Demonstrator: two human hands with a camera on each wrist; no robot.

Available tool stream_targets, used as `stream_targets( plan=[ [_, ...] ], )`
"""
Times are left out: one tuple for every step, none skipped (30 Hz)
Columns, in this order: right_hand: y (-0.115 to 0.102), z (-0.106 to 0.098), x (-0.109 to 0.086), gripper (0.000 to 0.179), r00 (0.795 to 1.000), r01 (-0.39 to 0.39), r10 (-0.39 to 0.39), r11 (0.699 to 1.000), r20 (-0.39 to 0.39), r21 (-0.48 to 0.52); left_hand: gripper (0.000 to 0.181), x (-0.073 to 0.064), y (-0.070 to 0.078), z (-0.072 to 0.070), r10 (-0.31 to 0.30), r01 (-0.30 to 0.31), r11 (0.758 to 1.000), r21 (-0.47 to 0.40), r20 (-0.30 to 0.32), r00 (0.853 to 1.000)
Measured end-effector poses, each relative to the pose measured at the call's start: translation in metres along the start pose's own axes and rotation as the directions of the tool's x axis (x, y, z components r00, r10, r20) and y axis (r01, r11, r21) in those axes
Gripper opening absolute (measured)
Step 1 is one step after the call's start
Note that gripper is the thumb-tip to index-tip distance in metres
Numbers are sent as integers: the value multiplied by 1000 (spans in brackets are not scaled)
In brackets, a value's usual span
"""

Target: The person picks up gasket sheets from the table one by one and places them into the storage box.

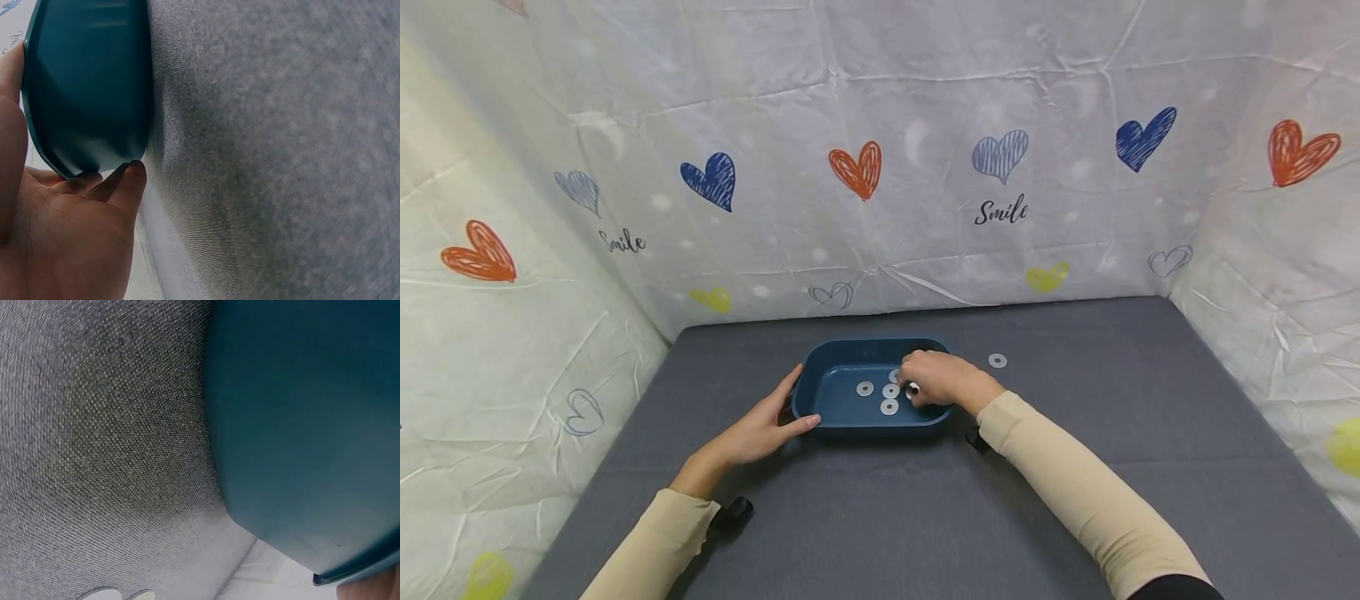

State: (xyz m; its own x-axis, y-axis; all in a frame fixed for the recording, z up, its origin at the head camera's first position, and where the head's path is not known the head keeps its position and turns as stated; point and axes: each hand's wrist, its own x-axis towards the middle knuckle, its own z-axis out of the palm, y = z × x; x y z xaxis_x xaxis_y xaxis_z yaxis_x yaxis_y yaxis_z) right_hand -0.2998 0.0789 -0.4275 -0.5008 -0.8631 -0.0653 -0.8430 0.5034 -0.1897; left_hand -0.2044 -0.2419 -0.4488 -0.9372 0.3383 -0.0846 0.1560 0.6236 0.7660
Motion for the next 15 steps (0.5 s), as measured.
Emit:
stream_targets(
  plan=[
    [0,0,0,15,1000,-4,4,1000,1,4,106,0,0,0,0,0,1000,0,-1,1000],
    [0,-1,-1,13,1000,-7,7,1000,2,6,105,0,0,0,-1,1,1000,1,-1,1000],
    [0,-1,-2,12,1000,-9,9,1000,3,11,105,0,1,0,-1,1,1000,3,-1,1000],
    [0,-2,-2,12,1000,-10,10,1000,3,18,106,1,1,0,-1,1,1000,6,-1,1000],
    [0,-3,-3,13,1000,-10,10,1000,3,25,105,1,1,0,-1,1,1000,9,-1,1000],
    [-1,-4,-5,16,1000,-12,12,1000,2,28,105,1,1,0,-2,2,1000,11,-1,1000],
    [-1,-6,-6,20,1000,-14,14,999,-2,30,106,1,2,0,-4,4,1000,13,-1,1000],
    [-1,-8,-9,24,1000,-19,19,999,-6,38,106,1,2,0,-5,5,1000,15,-1,1000],
    [-2,-10,-11,28,1000,-26,26,999,-9,44,106,1,1,0,-7,7,1000,16,-1,1000],
    [-2,-12,-13,32,999,-34,34,998,-13,49,105,1,1,0,-9,9,1000,18,-2,1000],
    [-2,-15,-16,33,999,-41,41,998,-15,53,105,1,1,0,-10,10,1000,19,-3,1000],
    [-1,-17,-18,34,999,-46,47,997,-16,58,105,1,1,0,-11,11,1000,20,-4,1000],
    [-1,-20,-21,35,998,-53,54,997,-14,63,105,2,0,0,-10,10,1000,21,-6,1000],
    [-1,-22,-24,36,998,-57,58,996,-13,71,104,2,0,0,-9,9,1000,22,-6,1000],
    [-1,-24,-26,36,998,-60,61,995,-12,76,103,2,-1,0,-9,9,1000,23,-7,1000]
  ],
)
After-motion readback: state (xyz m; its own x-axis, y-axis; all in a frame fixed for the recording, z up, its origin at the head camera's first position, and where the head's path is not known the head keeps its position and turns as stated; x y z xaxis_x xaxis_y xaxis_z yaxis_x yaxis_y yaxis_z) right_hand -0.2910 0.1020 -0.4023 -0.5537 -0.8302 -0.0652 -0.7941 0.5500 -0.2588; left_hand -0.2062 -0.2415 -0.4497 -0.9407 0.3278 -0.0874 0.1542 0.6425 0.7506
